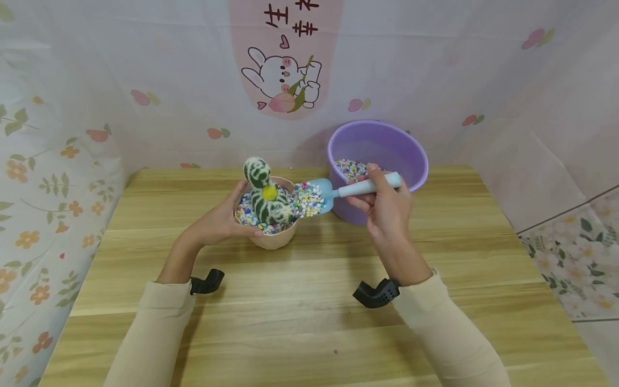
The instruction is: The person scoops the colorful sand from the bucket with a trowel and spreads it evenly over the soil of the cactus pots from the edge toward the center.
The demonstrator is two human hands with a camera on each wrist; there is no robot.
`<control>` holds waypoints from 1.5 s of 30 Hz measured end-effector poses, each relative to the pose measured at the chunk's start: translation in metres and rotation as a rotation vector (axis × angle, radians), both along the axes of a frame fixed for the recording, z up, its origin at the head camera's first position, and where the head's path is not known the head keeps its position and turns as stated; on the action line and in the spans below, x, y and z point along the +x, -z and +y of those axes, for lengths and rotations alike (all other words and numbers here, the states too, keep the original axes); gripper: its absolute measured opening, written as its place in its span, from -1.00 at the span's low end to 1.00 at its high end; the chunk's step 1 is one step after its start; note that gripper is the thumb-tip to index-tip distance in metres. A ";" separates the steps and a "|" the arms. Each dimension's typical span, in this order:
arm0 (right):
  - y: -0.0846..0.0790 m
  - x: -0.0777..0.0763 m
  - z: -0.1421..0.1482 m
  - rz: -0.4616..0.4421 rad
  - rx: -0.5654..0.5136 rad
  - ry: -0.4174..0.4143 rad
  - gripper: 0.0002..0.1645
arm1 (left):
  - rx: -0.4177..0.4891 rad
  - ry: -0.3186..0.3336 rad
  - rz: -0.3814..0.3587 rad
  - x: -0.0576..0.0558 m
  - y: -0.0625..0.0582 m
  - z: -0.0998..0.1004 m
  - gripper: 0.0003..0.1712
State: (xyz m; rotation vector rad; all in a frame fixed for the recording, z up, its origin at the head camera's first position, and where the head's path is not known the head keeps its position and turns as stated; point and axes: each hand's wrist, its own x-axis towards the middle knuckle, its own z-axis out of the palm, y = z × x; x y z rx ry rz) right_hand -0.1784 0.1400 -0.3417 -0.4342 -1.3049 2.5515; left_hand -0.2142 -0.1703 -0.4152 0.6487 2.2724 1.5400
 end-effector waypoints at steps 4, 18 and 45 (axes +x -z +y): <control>0.001 0.000 -0.001 0.013 0.001 -0.004 -0.73 | -0.006 -0.001 0.003 0.000 0.001 0.000 0.34; 0.002 -0.002 -0.009 0.055 0.040 0.000 -0.71 | 0.004 0.002 -0.006 -0.001 0.001 0.000 0.35; -0.002 -0.009 -0.012 0.094 0.115 0.011 -0.71 | 0.021 0.039 -0.068 -0.005 0.000 -0.003 0.37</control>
